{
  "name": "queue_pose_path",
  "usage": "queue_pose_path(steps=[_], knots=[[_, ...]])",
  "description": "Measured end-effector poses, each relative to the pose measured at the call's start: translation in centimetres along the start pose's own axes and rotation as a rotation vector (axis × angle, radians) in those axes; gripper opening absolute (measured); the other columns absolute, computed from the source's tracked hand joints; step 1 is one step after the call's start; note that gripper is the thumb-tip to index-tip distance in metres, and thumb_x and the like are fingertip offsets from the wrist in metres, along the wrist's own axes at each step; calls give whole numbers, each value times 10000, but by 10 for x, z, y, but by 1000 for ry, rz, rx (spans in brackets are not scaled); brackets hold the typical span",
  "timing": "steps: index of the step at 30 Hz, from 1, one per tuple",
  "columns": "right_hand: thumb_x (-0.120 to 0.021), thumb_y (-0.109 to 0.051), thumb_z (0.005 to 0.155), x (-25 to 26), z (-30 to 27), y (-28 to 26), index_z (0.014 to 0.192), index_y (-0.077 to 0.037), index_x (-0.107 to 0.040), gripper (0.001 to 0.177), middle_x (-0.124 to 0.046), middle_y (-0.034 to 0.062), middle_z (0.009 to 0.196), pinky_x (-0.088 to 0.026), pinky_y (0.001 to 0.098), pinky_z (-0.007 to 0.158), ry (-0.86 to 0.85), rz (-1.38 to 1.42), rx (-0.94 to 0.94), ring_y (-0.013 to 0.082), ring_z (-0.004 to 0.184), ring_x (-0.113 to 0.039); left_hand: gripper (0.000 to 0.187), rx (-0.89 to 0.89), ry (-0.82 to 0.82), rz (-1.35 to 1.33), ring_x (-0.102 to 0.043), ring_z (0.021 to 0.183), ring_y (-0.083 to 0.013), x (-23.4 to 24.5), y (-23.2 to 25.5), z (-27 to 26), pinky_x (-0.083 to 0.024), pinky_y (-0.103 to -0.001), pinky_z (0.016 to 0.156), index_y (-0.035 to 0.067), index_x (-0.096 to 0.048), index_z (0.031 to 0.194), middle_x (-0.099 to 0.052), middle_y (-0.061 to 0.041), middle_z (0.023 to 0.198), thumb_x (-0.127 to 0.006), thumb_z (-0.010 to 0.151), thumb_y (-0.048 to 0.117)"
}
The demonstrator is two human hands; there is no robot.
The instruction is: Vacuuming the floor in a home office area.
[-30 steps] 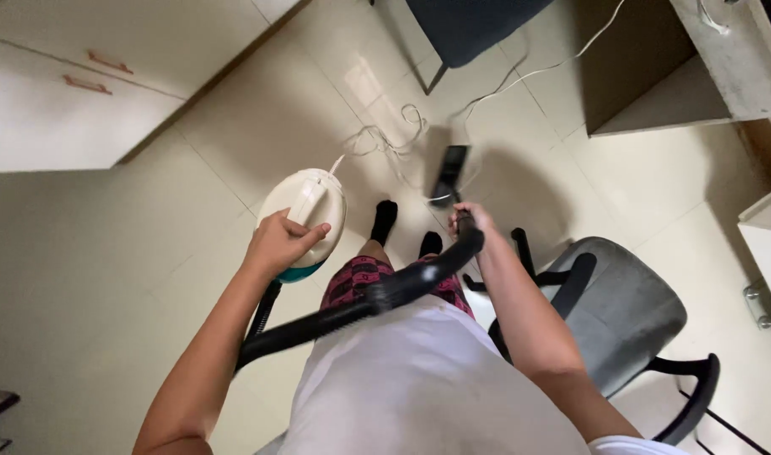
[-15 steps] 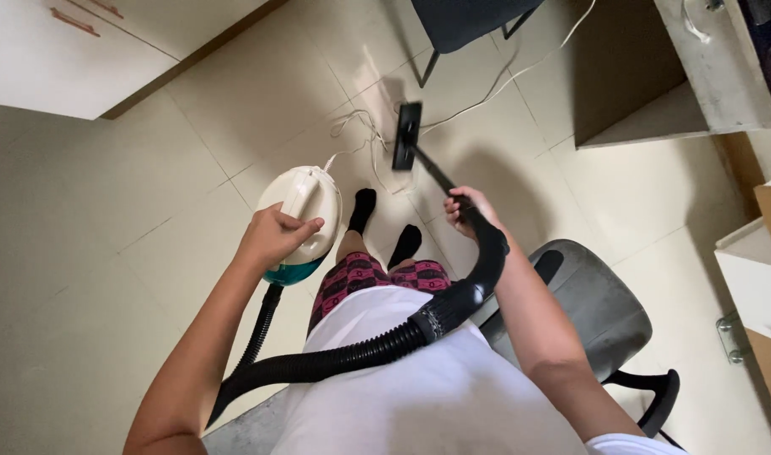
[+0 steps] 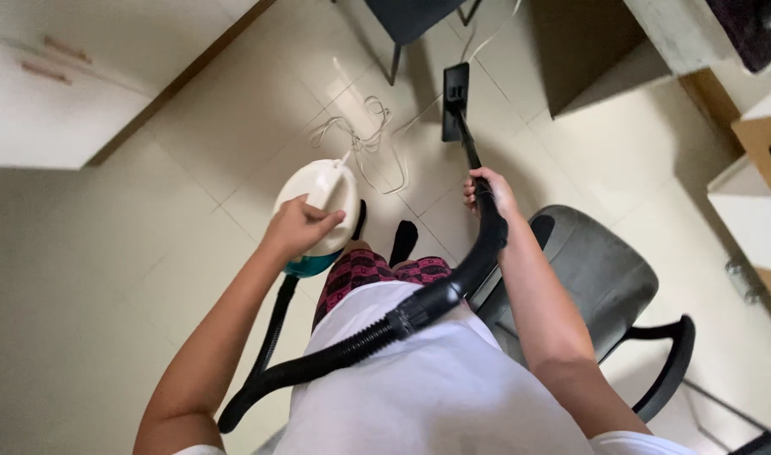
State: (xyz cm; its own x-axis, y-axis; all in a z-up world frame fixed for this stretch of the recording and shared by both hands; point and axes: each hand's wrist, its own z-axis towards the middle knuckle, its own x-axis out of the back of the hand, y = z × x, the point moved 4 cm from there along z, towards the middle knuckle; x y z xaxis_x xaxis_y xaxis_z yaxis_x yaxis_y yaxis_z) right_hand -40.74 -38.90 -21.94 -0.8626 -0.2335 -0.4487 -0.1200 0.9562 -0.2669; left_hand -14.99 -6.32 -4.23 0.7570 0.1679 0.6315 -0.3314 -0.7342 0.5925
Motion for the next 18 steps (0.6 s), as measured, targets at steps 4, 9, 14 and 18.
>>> queue_pose_path(steps=[4,9,14,18], knots=[[-620,-271,876,24,42,14,807,-43,-548,249,-561,53,664,-477,306,484,82,-163,-80,169,514,-530,571,-39,-128,-19,-737,954,-377,-12,19,31,-539,-392,944,113,-839,933,-770,-226,1054,-718,782,650],[-645,-226,899,56,113,53,867,-28,-581,211,-622,109,680,-525,369,493,234,-268,87,233,530,-595,831,-128,-475,-77,-758,1057,-379,-38,47,50,-416,-355,1172,124,-844,932,-833,-293,1048,-465,827,856],[-645,-208,903,27,125,74,957,-20,-601,200,-608,125,702,-550,375,529,312,-93,177,243,578,-614,906,-265,-619,124,-537,1260,-445,-66,67,60,-379,-427,1128,123,-884,948,-630,-327,1265,-478,767,913],[-644,-242,918,-5,92,80,1014,-40,-588,231,-606,148,792,-553,389,556,391,17,156,260,621,-629,832,-209,-708,265,-682,1073,-377,-67,86,57,-507,-427,999,128,-851,910,-729,-264,1065,-618,612,869]])
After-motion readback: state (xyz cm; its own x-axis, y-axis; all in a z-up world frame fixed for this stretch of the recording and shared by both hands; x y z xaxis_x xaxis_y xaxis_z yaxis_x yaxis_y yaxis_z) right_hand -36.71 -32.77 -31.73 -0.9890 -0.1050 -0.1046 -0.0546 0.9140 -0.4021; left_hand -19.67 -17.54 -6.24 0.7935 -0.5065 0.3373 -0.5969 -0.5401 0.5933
